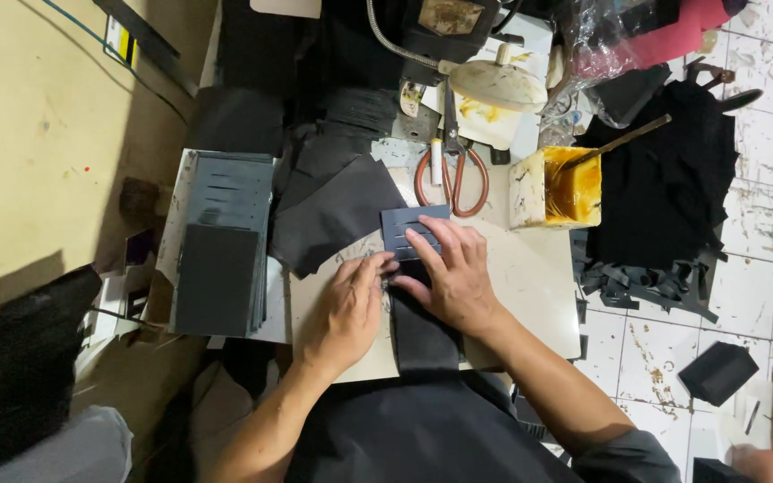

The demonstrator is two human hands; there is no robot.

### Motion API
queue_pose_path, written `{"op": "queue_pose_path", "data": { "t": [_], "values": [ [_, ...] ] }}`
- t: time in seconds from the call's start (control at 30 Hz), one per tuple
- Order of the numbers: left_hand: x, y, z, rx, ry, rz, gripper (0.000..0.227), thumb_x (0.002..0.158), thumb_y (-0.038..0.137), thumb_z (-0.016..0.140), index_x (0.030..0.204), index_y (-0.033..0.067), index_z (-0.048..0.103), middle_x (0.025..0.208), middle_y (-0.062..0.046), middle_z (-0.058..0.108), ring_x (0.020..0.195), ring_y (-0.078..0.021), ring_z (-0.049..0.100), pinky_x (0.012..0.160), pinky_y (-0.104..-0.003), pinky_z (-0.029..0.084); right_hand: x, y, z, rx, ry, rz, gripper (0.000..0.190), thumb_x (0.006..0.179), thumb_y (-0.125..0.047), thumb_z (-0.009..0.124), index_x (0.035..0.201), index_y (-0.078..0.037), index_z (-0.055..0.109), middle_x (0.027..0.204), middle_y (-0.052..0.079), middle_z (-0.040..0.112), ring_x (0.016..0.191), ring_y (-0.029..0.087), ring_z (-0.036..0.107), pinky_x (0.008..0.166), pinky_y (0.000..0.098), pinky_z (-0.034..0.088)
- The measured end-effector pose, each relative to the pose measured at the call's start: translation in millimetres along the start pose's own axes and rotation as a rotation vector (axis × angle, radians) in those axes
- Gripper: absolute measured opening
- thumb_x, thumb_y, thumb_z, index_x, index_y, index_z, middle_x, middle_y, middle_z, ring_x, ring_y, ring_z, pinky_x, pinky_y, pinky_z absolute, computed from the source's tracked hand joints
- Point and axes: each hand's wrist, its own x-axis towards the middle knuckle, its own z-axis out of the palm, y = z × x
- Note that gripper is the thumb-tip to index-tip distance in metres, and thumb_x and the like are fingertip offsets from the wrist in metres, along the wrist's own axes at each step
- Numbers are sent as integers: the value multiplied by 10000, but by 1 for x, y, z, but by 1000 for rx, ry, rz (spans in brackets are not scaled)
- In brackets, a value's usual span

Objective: Applying glue to leather wallet components and folding them to assemble the wallet

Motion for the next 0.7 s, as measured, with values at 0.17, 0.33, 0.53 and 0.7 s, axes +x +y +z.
{"op": "queue_pose_path", "data": {
  "t": [0.17,0.33,0.53,0.7],
  "values": [
    [-3,-9,2,-15,-49,-25,395,983,-25,453,1367,15,536,1173,-176,746,1180,-345,655,1023,-444,501,-12,-13,-10,46,-68,-10,828,774,-536,837,1463,-180,547,1461,128,554,1310,352,515,1040,523,391],
    [-8,-26,20,12,-28,37,397,964,-13,463,1351,7,551,1185,-167,747,1190,-328,654,1031,-417,509,-19,-5,-30,114,-173,20,1029,636,-623,868,1501,-198,509,1507,130,523,1346,341,491,1080,516,359],
    [-10,12,47,297,113,326,413,957,-7,530,1365,-41,579,1320,-268,641,1262,-414,599,1051,-493,479,6,34,-44,106,-51,125,882,811,-206,863,1554,-100,399,1503,228,458,1306,430,497,1073,519,401],
    [-33,26,90,381,-191,294,738,1033,476,457,1395,-167,463,1517,-344,429,1507,-463,285,1276,-524,111,9,42,-26,71,-414,179,945,758,-169,846,1570,-159,364,1625,206,272,1465,388,335,1185,519,331]
  ]
}}
